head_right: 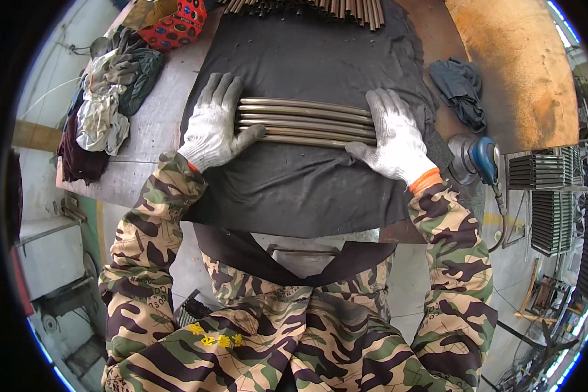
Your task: The recorder uses a handheld orbital sander to smooth the surfaces of a bundle of metal rods on a workbench.
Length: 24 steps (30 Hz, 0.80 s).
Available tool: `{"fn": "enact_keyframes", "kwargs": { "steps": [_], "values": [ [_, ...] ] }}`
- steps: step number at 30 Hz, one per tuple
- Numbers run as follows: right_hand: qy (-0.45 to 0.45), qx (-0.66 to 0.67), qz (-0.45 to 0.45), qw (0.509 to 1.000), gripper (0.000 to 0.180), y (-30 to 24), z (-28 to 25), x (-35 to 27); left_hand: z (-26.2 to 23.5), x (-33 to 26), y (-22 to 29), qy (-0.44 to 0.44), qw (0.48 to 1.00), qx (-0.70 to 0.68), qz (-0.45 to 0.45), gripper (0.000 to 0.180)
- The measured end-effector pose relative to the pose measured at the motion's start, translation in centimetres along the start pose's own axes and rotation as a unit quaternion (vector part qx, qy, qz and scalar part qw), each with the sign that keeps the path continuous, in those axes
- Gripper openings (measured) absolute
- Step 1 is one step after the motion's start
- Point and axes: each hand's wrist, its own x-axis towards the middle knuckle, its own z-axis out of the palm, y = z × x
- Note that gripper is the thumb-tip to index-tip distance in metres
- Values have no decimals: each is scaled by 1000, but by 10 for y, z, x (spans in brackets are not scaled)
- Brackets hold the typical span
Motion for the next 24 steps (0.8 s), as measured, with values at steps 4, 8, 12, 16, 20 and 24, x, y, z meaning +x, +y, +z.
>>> {"fn": "enact_keyframes", "kwargs": {
  "steps": [4,8,12,16,20,24],
  "values": [
    [-9,-19,3,1000,109,-6,-2,-1,-17,-1,12,-53,997,-35,-31,109],
    [-28,-6,29,999,109,-11,-8,0,-28,5,20,-96,994,-32,-32,112],
    [-43,-14,38,998,109,-7,-5,6,-21,10,12,-123,991,26,-37,121],
    [-71,-22,67,995,109,-20,-23,4,-20,3,17,-144,987,50,-50,126],
    [-54,-23,74,996,106,-15,-11,5,-21,18,15,-157,985,55,-49,129],
    [-64,-29,74,995,103,-22,-16,4,-23,8,16,-134,989,54,-34,131]
  ]
}}
